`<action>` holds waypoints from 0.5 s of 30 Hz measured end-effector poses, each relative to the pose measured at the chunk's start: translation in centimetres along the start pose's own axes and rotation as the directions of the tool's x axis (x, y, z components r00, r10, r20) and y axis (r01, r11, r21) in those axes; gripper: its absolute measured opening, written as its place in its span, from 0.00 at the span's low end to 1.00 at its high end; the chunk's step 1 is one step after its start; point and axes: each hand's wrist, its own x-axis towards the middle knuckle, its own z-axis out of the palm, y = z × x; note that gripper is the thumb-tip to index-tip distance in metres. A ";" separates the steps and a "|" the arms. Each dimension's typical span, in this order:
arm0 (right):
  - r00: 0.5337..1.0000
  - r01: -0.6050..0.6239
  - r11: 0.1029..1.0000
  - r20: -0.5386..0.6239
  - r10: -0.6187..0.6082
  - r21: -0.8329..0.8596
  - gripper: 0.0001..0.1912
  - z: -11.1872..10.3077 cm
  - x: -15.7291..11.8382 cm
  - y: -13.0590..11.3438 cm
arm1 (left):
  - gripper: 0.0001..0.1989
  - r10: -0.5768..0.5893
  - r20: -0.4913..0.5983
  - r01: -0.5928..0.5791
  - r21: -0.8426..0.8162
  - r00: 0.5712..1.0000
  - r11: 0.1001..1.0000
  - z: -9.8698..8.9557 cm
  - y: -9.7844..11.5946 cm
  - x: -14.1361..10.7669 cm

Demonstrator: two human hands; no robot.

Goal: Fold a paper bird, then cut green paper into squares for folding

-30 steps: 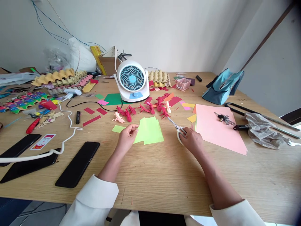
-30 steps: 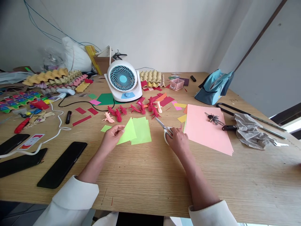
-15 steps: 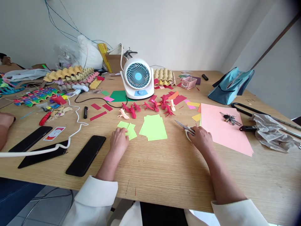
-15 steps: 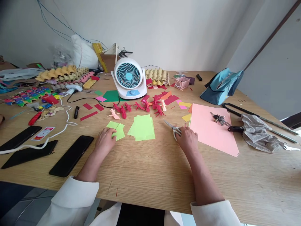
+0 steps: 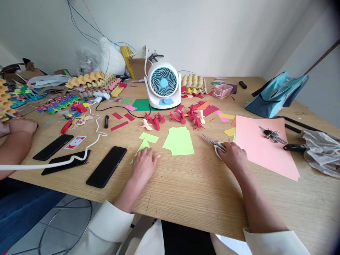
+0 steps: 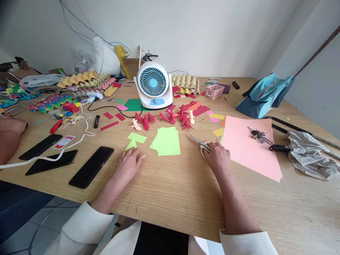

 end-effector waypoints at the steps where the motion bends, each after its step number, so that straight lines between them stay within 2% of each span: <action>1: 1.000 0.001 1.000 0.000 -0.001 0.000 0.15 0.0 0.0 0.0 | 0.27 -0.035 0.010 0.035 0.022 0.999 0.999 -0.3 -0.3 0.0; 10: 1.000 0.017 1.000 -0.012 -0.017 0.007 0.15 0.1 0.0 -0.2 | 0.29 -0.244 0.037 0.236 0.155 0.969 0.959 -1.7 -2.0 -0.1; 13: 1.000 0.014 1.000 -0.014 -0.014 0.006 0.14 0.2 0.0 -0.2 | 0.28 -0.222 0.038 0.213 0.156 0.974 0.964 -2.0 -1.5 -0.1; 15: 1.000 0.013 1.000 -0.017 -0.013 0.007 0.14 0.3 0.1 -0.2 | 0.27 -0.145 0.062 0.137 0.113 0.987 0.984 -2.5 -0.6 0.0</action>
